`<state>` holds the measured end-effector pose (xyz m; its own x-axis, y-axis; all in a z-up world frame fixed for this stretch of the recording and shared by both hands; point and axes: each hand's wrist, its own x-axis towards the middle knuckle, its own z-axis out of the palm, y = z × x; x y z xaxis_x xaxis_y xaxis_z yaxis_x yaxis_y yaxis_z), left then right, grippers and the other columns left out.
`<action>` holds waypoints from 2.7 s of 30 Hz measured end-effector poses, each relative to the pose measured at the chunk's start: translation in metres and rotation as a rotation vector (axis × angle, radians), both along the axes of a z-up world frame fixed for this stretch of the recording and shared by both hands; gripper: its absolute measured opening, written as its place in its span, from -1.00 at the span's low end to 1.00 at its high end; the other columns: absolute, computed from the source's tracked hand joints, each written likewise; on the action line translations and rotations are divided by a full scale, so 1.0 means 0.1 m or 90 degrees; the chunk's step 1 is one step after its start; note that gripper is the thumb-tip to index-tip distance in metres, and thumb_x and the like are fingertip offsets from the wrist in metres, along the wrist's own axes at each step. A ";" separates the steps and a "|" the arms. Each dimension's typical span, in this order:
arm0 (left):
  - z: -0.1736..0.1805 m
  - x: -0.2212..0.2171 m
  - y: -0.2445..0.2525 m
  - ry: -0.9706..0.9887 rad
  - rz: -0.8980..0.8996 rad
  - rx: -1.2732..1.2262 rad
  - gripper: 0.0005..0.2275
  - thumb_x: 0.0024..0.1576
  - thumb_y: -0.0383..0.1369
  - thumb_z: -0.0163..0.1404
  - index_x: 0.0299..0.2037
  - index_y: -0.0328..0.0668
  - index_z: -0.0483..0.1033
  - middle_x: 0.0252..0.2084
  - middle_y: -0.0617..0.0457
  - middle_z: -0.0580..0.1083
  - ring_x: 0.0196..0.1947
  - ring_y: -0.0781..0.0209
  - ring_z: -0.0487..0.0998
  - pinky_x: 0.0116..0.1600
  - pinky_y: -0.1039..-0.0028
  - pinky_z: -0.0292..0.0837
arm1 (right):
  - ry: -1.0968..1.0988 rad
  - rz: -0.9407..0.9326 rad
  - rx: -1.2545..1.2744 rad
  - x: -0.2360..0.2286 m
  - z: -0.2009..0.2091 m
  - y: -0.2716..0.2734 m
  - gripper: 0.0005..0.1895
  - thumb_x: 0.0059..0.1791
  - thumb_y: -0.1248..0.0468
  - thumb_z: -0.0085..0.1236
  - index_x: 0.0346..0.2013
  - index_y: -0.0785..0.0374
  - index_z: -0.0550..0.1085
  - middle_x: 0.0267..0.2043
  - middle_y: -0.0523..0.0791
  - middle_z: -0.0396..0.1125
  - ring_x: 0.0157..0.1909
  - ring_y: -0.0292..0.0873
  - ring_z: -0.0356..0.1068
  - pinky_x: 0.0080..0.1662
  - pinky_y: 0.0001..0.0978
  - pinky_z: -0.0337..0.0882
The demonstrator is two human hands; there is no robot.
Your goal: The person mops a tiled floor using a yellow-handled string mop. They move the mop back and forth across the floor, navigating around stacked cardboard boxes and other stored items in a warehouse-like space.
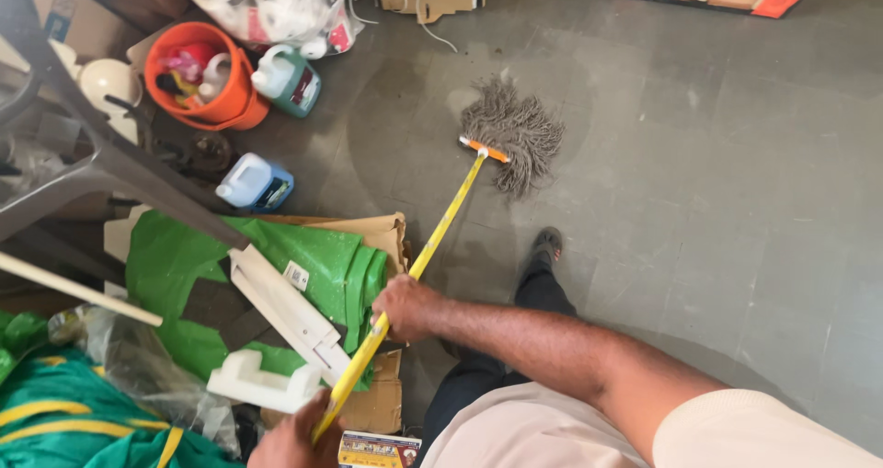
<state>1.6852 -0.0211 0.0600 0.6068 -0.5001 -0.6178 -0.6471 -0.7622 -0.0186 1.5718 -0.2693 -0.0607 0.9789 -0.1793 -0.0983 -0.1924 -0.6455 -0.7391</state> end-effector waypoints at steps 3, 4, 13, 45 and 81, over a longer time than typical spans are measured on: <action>0.26 0.00 -0.72 0.042 -0.021 -0.099 -0.52 0.01 -0.09 0.14 0.21 0.33 0.45 -0.12 -0.07 0.62 -0.07 -0.09 0.66 0.07 0.12 0.55 | 0.011 -0.050 -0.034 0.02 -0.06 -0.50 -0.74 -0.05 0.09 0.17 -0.54 0.17 0.53 -0.41 -0.04 0.45 -0.17 0.06 0.45 0.07 0.00 0.38; 0.34 -0.05 -1.02 0.047 -0.028 -0.100 -0.51 0.03 -0.11 0.11 0.24 0.34 0.43 -0.13 -0.08 0.61 -0.09 -0.13 0.64 0.05 0.10 0.54 | 0.013 -0.034 -0.057 0.00 -0.09 -0.71 -0.79 -0.10 0.12 0.18 -0.54 0.15 0.53 -0.42 -0.05 0.45 -0.17 0.06 0.45 0.04 0.00 0.39; 0.64 -0.82 -3.84 0.142 -0.061 -0.050 -0.48 0.21 -0.20 -0.05 0.42 0.22 0.20 -0.21 -0.22 0.59 -0.18 -0.24 0.62 -0.04 0.01 0.49 | 0.058 -0.010 -0.183 -0.51 -0.66 -3.27 -0.83 -0.12 0.11 0.19 -0.50 0.12 0.55 -0.37 -0.07 0.46 -0.13 0.05 0.44 0.02 -0.01 0.40; 0.04 -0.93 -8.62 0.273 -0.761 0.084 -0.43 0.16 -0.42 0.00 0.42 0.12 0.19 0.03 -0.17 0.53 0.05 -0.17 0.55 0.11 0.07 0.47 | 0.344 -0.700 -0.009 -2.09 -0.66 -6.08 -0.85 -0.24 0.18 0.25 -0.54 0.19 0.56 -0.36 0.01 0.44 -0.07 0.14 0.41 0.01 -0.01 0.44; 0.16 1.88 -8.62 0.181 -1.104 0.316 -0.30 0.13 -0.33 0.12 0.47 0.42 0.07 0.02 -0.18 0.54 0.06 -0.18 0.55 0.14 0.08 0.43 | 0.206 -1.098 -0.013 1.44 -1.04 -4.54 -0.83 -0.14 0.09 0.25 -0.47 0.09 0.63 -0.43 -0.09 0.47 -0.19 0.06 0.48 -0.03 -0.07 0.41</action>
<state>1.8730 -0.8831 0.0755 -0.4765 -0.1380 -0.8683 -0.6341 0.7381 0.2307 1.7160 -0.7232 -0.1643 -0.3711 -0.9027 -0.2176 -0.7306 0.4285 -0.5316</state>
